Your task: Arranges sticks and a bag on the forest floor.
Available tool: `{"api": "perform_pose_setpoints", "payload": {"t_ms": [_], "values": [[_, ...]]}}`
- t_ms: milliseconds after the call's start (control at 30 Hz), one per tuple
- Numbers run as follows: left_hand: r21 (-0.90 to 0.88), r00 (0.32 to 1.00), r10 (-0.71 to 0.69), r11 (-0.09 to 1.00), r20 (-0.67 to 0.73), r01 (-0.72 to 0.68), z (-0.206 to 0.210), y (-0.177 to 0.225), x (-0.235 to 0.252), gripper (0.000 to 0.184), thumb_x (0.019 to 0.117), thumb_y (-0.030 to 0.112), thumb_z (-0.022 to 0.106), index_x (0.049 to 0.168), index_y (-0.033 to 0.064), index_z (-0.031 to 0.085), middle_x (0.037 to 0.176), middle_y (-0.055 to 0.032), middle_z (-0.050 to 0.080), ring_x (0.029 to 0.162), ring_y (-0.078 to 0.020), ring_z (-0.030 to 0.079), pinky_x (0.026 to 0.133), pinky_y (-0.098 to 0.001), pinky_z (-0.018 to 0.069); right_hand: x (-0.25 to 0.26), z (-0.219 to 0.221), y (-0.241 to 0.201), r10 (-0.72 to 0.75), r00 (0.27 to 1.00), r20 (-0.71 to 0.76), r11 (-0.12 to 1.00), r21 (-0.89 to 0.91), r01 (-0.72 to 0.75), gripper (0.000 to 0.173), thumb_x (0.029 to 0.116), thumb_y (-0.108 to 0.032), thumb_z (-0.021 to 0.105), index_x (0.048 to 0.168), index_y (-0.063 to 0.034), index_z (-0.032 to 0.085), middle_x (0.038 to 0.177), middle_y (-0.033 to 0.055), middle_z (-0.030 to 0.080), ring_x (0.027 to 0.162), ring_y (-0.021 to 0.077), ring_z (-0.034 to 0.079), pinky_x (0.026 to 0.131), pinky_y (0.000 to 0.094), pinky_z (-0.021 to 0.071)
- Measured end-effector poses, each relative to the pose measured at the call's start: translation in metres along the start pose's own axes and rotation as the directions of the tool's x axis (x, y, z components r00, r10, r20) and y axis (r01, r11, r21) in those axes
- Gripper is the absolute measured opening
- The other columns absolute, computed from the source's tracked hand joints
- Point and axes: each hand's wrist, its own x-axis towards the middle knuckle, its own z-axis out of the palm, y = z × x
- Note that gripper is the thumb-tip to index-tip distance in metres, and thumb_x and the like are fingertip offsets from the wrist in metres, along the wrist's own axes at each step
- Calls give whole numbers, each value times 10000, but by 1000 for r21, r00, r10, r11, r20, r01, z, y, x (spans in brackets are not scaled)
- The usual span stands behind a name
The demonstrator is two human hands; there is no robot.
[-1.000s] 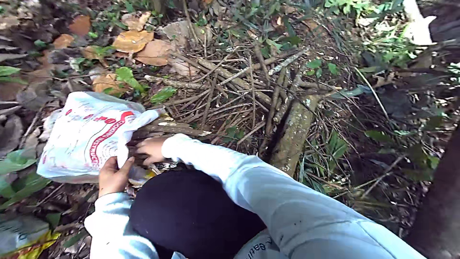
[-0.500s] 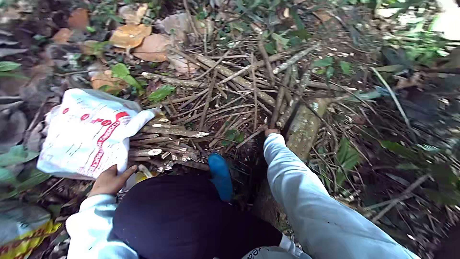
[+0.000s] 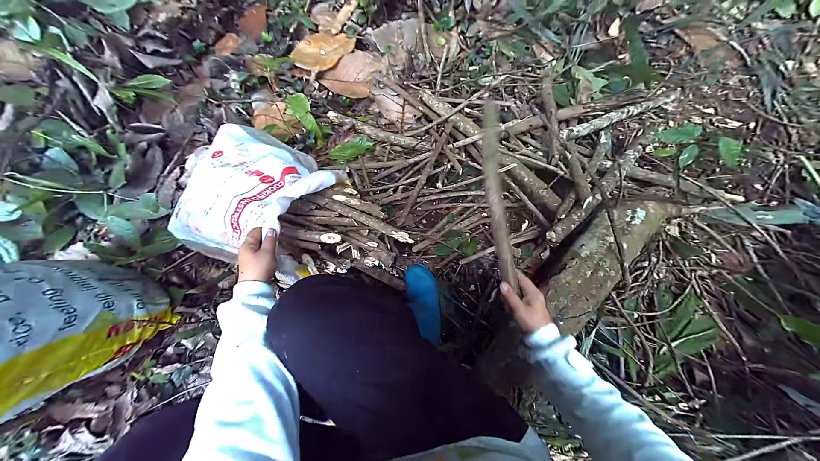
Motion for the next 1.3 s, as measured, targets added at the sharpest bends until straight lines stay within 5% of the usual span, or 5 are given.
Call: {"api": "perform_pose_setpoints", "payload": {"t_ms": [300,633,800,1000,1300], "values": [[-162,992,116,979,-56,-124,2,-11,4,321,1111,158,460,1297,-56,610,1159,-238,669,1032,-256,641,962,-477,487,14,27,-99,-256,748,613,845,-234,481,409,992,-206,658,1352,-10,660,1216,248,715,1149,422,684,1023,648,488],[-109,980,198,974,-7,-198,-3,-10,2,328,1078,132,500,1241,-141,581,1109,-219,646,956,-88,589,910,-273,483,119,257,-249,-584,564,583,664,-56,745,401,977,-90,678,1367,-3,644,1427,202,610,1362,330,558,1161,514,424],[-130,983,180,976,37,-174,4,-11,3,322,1055,111,546,1270,-129,550,1125,-172,629,946,3,562,888,-185,470,113,145,-174,-615,785,77,735,-303,606,437,934,-127,723,1357,-36,662,1441,193,606,1356,360,565,1139,561,439],[-42,985,155,987,69,-153,10,-5,2,473,1018,102,601,1409,-126,462,1373,-313,555,1249,-220,562,1088,-337,421,103,-96,-13,-17,792,-610,853,-422,-307,788,810,-58,734,1537,-1,433,1591,327,360,1452,519,386,1137,681,364],[189,992,79,977,99,-96,6,3,-10,484,1038,147,592,1411,-136,469,1393,-378,528,1333,-407,525,1144,-521,364,87,-164,59,286,808,-515,656,-510,-557,456,1098,-306,471,1429,-7,567,1467,262,546,1392,463,486,1127,649,379]]}}
